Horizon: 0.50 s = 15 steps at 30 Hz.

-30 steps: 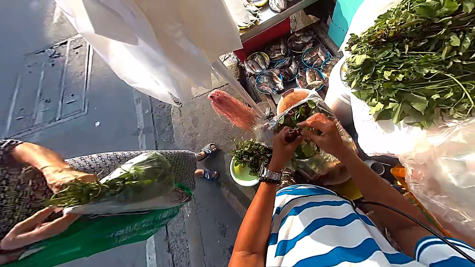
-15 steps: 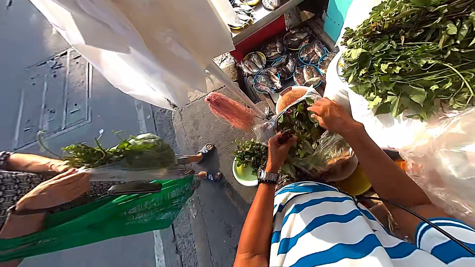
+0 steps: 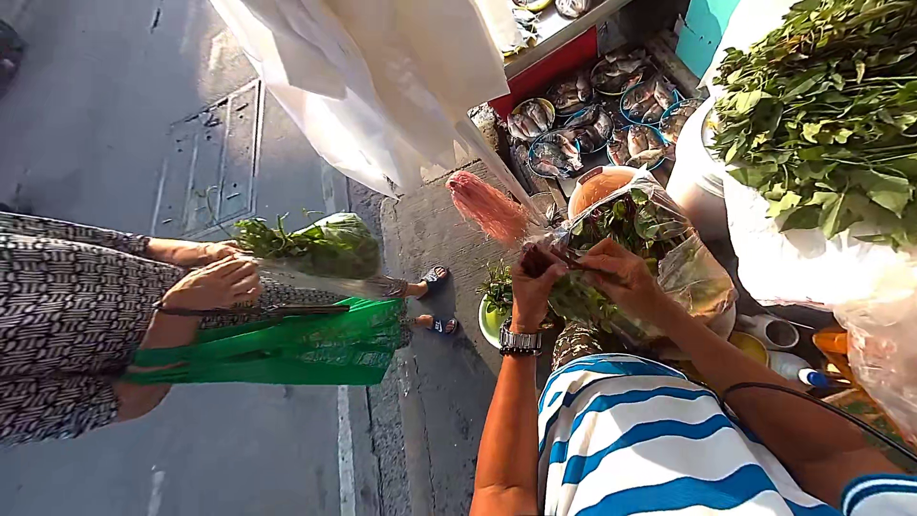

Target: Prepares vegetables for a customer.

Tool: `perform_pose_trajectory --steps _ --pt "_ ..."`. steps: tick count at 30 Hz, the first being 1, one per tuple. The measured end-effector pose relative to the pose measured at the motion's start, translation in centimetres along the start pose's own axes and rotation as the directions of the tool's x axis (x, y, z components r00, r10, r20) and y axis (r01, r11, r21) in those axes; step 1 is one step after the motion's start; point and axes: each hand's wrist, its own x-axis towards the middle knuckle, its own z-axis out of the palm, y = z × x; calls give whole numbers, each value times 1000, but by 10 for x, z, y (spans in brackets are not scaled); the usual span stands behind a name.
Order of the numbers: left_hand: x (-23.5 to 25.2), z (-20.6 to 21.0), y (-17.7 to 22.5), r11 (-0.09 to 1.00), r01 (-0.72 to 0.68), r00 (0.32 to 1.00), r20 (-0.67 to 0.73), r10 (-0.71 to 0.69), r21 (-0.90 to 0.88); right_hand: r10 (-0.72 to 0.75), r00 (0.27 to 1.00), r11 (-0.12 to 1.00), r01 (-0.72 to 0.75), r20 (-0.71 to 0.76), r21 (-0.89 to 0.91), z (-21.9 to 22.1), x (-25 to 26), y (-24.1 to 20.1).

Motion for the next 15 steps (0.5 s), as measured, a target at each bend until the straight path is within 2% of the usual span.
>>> perform_pose_trajectory --steps 7,12,15 --pt "-2 -4 -4 993 -112 993 43 111 26 -53 995 998 50 -85 -32 36 4 -2" --pt "-8 -7 -14 995 -80 996 -22 82 59 -36 989 994 21 -140 -105 48 -1 6" --pt "-12 -15 -21 997 -73 993 -91 75 29 -3 989 998 -7 -146 -70 37 2 5"
